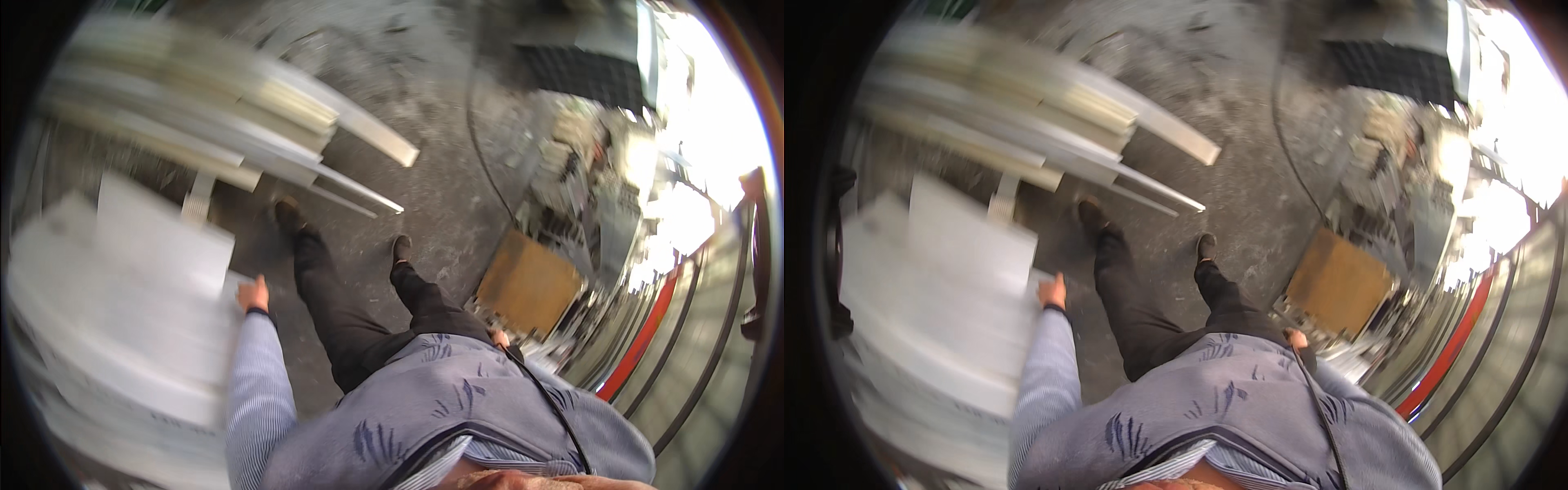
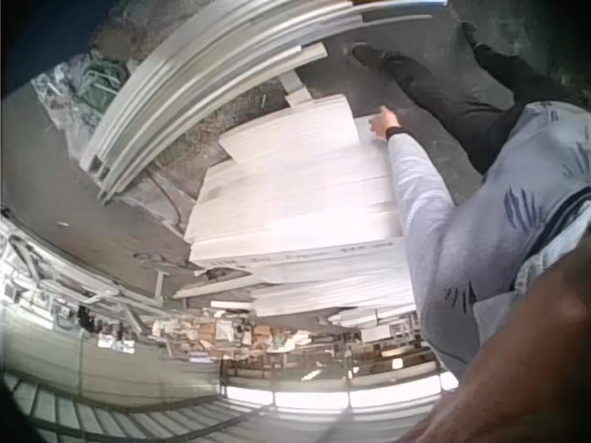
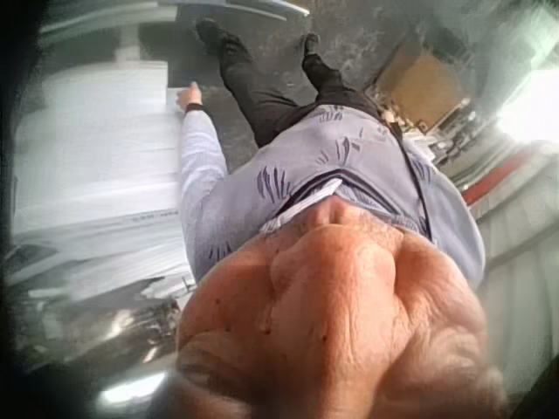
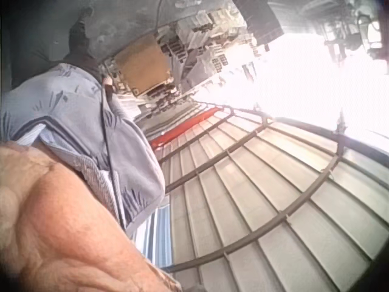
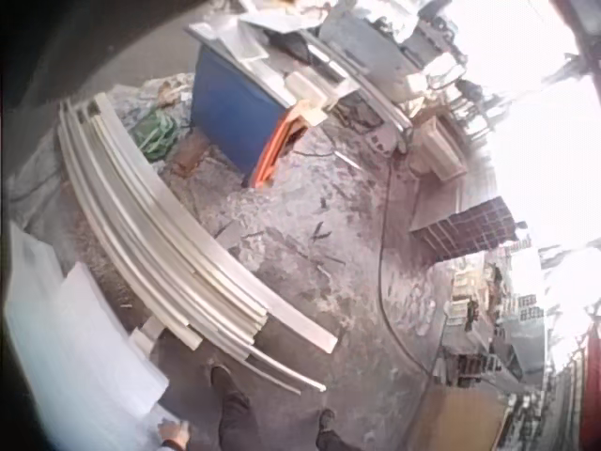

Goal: The person repeatedly picks up long metal profiles from a pile, carries them to a machine, and places them into a slot. The person then returns to the pile to repeat the process. The task involves handling multiple rigid items in a repetitive cycle.

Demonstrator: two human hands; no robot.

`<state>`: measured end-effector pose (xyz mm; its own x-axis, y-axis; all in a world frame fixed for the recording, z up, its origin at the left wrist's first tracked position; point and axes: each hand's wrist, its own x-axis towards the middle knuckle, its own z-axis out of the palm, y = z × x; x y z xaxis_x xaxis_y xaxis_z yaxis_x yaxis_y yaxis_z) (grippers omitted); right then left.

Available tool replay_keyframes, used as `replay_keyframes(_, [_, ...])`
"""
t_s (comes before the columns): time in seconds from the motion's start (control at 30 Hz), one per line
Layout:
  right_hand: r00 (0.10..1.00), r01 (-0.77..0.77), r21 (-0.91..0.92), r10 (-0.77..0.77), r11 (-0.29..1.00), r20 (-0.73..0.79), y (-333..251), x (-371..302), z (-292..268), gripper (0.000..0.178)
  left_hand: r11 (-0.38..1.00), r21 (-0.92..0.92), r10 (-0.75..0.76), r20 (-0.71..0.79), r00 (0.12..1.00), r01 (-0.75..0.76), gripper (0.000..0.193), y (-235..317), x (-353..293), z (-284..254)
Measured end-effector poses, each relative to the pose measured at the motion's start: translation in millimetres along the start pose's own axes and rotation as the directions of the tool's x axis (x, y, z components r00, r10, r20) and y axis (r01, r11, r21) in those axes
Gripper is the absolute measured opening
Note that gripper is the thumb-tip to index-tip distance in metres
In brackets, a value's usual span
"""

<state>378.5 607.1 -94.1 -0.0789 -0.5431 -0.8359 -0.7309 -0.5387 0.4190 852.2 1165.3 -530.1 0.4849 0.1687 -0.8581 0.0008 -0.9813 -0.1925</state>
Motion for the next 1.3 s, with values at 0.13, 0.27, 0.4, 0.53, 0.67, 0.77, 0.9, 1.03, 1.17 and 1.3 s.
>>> replay_keyframes(0.13, [0.993,-0.017,0.201,0.04,0.979,-0.112,-4.4,7.7,42.0,0.029,0.711,0.386,0.598,0.11,0.794,-0.588,0.031,-9.9,-55.6,1.6])
replay_keyframes(0.27, [0.997,-0.051,0.39,0.071,0.919,-0.037,-0.3,15.1,60.5,0.035,0.871,-0.378,0.283,-0.139,0.949,-0.315,0.044,17.4,-117.1,-21.8])
replay_keyframes(0.4, [0.994,0.087,0.526,-0.042,0.846,-0.096,27.8,47.0,90.6,0.037,0.708,-0.679,0.182,-0.092,0.979,-0.195,0.044,75.9,-189.7,-56.8])
replay_keyframes(0.53, [0.976,0.204,0.66,-0.097,0.723,-0.194,97.2,96.9,140.3,0.04,0.722,-0.682,0.12,-0.038,0.992,-0.113,0.04,156.0,-286.0,-81.1])
replay_keyframes(0.67, [0.952,0.286,0.932,0.046,0.221,-0.303,187.0,134.4,176.8,0.048,0.7,-0.699,0.198,-0.006,0.98,-0.146,0.042,261.6,-391.3,-63.6])
replay_keyframes(0.77, [0.985,0.09,0.985,0.156,-0.144,-0.067,237.7,148.3,206.7,0.052,0.723,-0.661,0.299,0.035,0.954,-0.202,0.05,340.5,-459.5,-35.0])
replay_keyframes(0.9, [0.939,0.086,0.995,0.339,-0.046,-0.065,279.1,171.0,256.9,0.053,0.769,-0.476,0.5,0.028,0.866,-0.428,0.048,447.2,-535.4,-10.4])
replay_keyframes(1.03, [0.951,-0.152,0.937,0.21,-0.315,0.225,277.7,196.8,311.5,0.049,0.756,-0.311,0.613,0.026,0.789,-0.577,0.041,530.5,-577.6,-5.2])
replay_keyframes(1.17, [0.969,-0.047,0.985,0.231,-0.169,0.086,262.3,207.3,340.5,0.043,0.802,-0.222,0.568,-0.007,0.823,-0.555,0.047,594.6,-569.6,3.8])
replay_keyframes(1.3, [0.972,0.098,0.951,0.235,-0.294,-0.027,272.3,201.7,318.0,0.038,0.804,-0.126,0.594,0.121,0.795,-0.581,0.048,659.6,-538.3,19.5])
